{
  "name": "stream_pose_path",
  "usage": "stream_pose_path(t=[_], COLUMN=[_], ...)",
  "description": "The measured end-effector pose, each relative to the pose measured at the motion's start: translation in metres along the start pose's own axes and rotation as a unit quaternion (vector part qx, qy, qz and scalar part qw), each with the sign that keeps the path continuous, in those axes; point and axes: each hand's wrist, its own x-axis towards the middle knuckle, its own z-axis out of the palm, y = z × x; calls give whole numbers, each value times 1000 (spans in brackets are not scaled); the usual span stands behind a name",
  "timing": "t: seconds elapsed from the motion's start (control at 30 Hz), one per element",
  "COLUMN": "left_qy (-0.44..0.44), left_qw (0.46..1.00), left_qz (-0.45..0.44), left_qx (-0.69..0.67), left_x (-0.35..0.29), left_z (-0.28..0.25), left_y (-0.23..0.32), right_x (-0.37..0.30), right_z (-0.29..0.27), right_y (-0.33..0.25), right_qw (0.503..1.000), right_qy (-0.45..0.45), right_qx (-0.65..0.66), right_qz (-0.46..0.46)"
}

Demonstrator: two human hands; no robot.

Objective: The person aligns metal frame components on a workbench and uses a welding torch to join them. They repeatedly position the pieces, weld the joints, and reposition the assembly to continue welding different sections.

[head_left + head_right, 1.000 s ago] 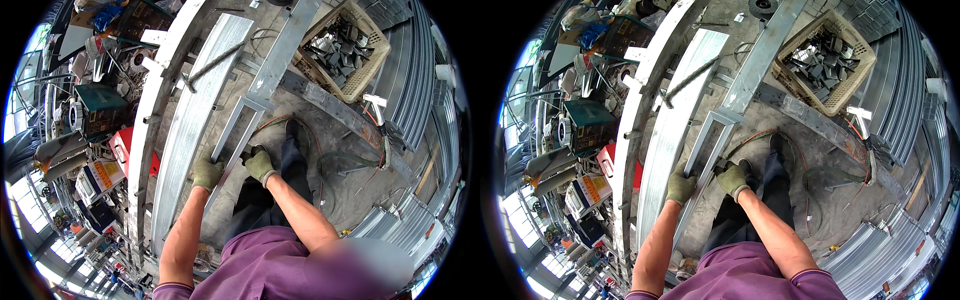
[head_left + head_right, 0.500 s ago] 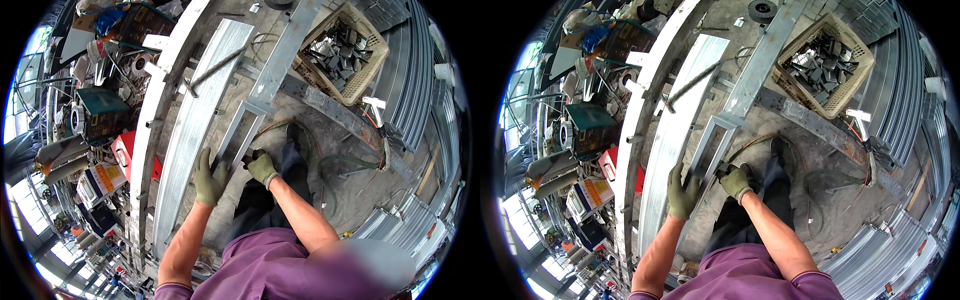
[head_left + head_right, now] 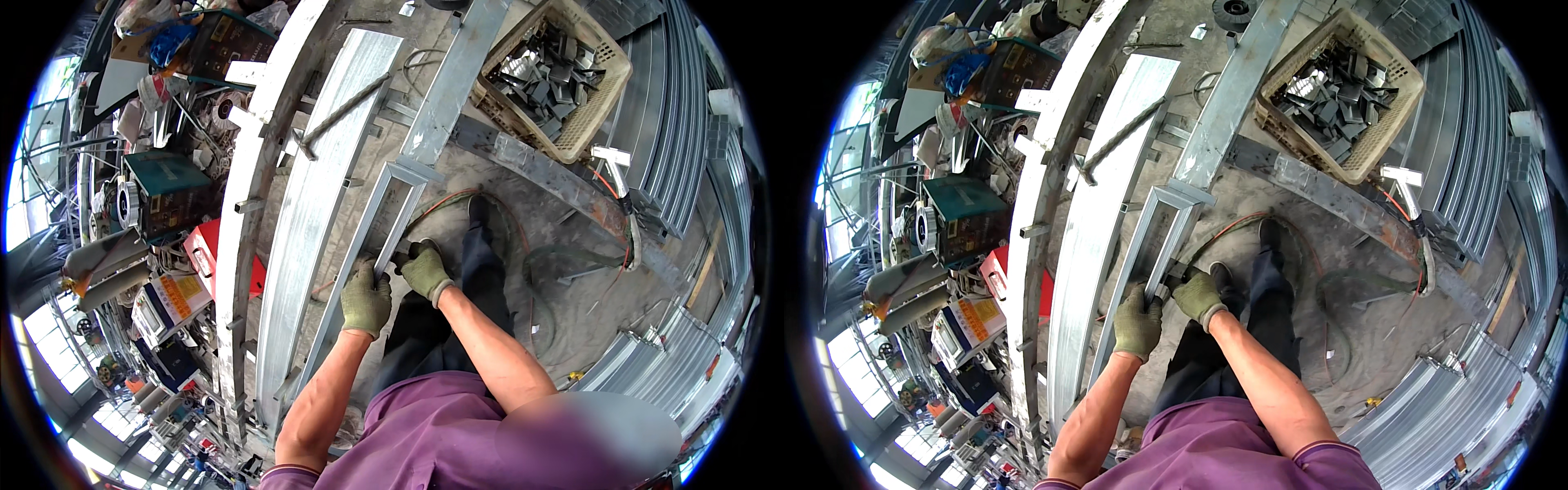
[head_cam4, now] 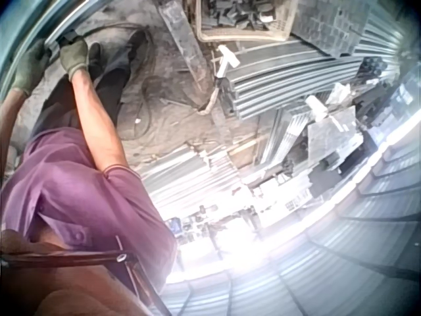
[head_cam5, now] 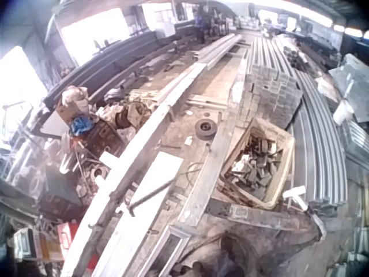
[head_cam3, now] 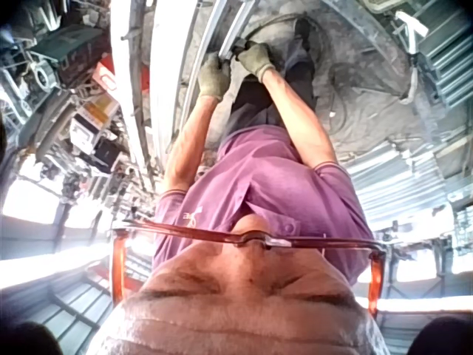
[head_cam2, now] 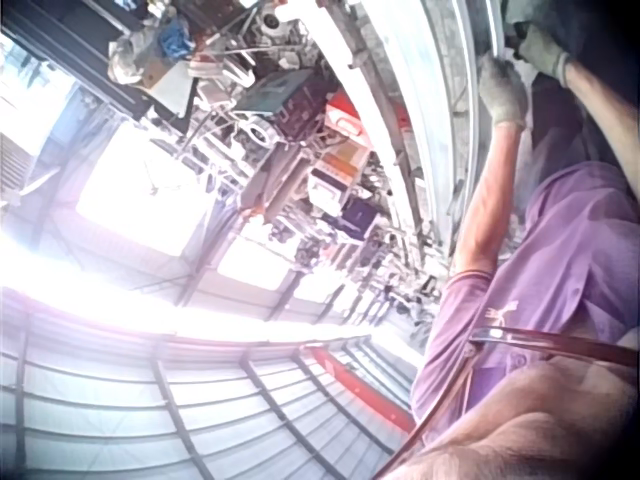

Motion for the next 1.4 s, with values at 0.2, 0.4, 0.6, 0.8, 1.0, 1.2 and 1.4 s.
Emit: stream_pose_path(t=[0.2, 0.4, 0.6, 0.8, 1.0, 1.2, 1.4], left_qy=[9, 30, 70, 37, 95, 66, 6], left_qw=[1000, 998, 995, 998, 993, 997, 1000], left_qz=[24, 38, 69, 31, 53, 12, -13], left_qx=[11, 35, 34, 35, 55, 32, 26], left_x=[0, 0, 5, 7, 5, 3, 2], left_z=[2, 2, 10, 21, 26, 8, -4], left_y=[-3, -2, -10, -24, -16, 1, 11], right_x=[1, -3, 1, 8, 9, 5, -19], right_z=[-3, -4, -2, 7, -6, -23, -84], right_y=[-3, -10, -6, 17, 13, 5, -20], right_qw=[999, 999, 999, 971, 981, 987, 989], right_qy=[-4, -12, -16, -56, -34, -99, -121], right_qx=[-19, -14, -33, -217, -192, -124, 11], right_qz=[-38, -31, -30, -78, 9, 20, 81])
